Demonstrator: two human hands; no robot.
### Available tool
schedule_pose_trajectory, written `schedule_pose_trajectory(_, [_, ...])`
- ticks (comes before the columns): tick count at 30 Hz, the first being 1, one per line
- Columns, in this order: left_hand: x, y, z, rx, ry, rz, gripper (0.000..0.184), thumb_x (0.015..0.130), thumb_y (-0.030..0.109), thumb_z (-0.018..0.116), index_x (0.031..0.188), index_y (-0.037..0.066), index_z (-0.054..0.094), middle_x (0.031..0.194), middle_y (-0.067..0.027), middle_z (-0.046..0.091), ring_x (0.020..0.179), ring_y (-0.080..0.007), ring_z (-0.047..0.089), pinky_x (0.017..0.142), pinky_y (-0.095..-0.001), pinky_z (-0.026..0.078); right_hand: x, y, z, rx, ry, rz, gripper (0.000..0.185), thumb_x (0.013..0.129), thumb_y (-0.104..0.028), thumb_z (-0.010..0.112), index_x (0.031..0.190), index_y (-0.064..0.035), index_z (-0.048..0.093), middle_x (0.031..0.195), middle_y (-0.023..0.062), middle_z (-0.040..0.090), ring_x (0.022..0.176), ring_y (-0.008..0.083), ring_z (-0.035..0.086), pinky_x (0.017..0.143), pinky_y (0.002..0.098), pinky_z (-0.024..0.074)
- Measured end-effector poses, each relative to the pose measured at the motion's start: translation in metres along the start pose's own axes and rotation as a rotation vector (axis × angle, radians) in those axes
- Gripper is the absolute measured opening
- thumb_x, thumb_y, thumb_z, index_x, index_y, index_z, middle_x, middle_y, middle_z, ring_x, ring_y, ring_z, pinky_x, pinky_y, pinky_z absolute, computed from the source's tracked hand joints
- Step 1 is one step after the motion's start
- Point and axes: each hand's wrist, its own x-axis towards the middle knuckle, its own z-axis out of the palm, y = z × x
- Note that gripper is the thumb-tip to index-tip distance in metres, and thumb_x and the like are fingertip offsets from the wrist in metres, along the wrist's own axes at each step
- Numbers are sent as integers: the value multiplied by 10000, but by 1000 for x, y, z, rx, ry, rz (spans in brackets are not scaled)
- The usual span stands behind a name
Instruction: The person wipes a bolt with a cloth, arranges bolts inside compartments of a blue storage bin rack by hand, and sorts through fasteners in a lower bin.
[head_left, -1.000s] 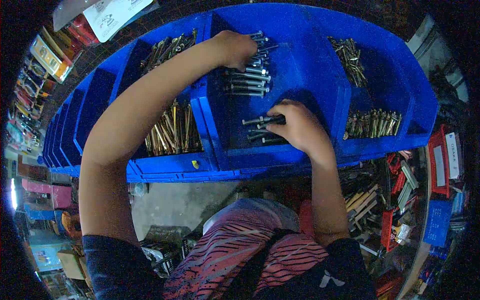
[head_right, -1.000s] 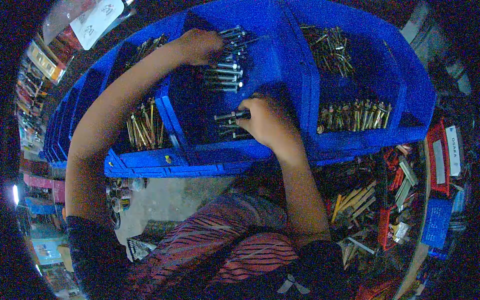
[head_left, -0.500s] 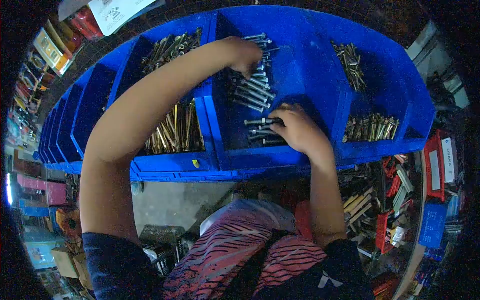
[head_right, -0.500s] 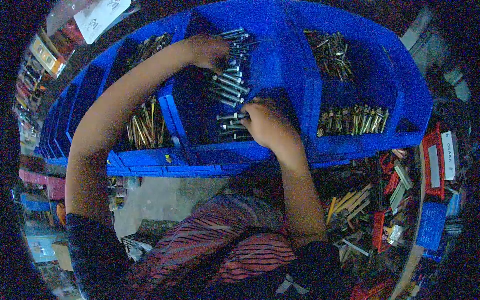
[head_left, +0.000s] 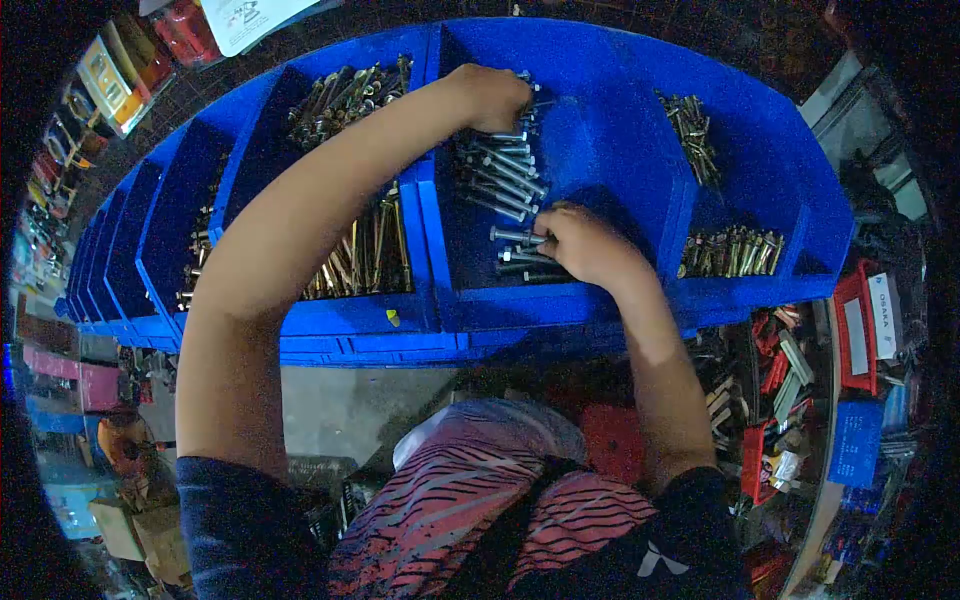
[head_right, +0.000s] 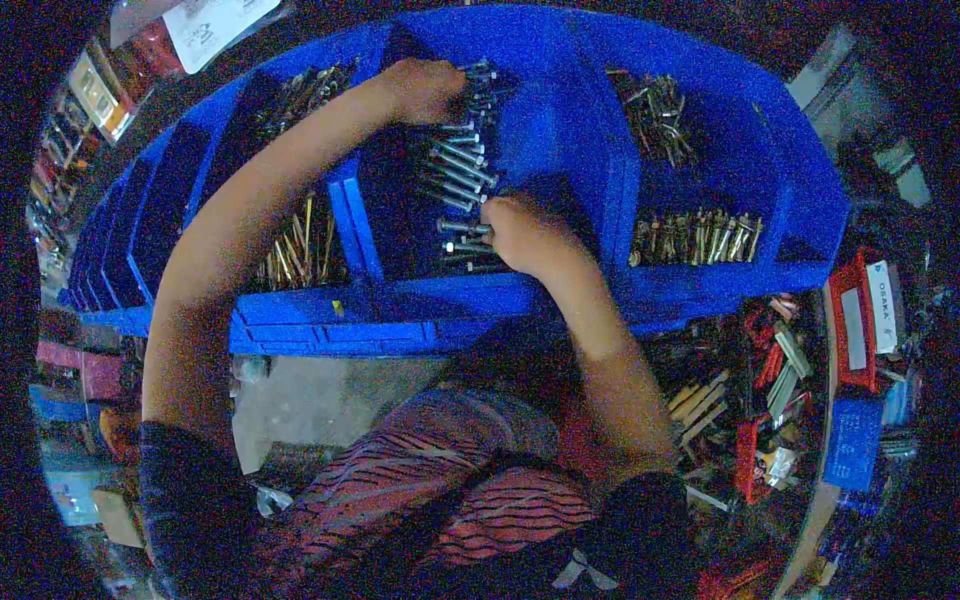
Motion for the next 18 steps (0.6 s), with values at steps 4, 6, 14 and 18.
schedule_pose_trajectory(4, [-5,0,1,-55,94,-49,291,630,254,551,862,85,597,864,-141,578,824,-294,554,665,-403,464,-1,-6,-12,-2,-38,32,111,680,-68,561,763,-4,523,732,174,532,722,318,517,626,367,395])
schedule_pose_trajectory(6, [-5,-1,1,-58,169,-62,288,634,223,539,876,76,593,890,-150,571,839,-297,549,686,-395,459,2,-10,-19,76,15,116,101,718,-71,531,732,8,470,725,178,509,708,326,497,627,370,381])
schedule_pose_trajectory(14, [9,-7,11,-104,-61,-1,238,633,173,532,808,22,589,823,-173,573,752,-304,556,640,-404,449,29,-20,-32,81,173,8,201,768,-171,515,760,20,453,861,194,500,820,317,488,700,355,374])
schedule_pose_trajectory(18, [27,-17,29,-17,-182,140,173,624,167,535,691,22,599,680,-165,583,582,-291,550,531,-404,432,41,-25,-21,10,98,-198,232,760,-189,520,837,28,490,1042,201,476,965,316,456,822,349,358])
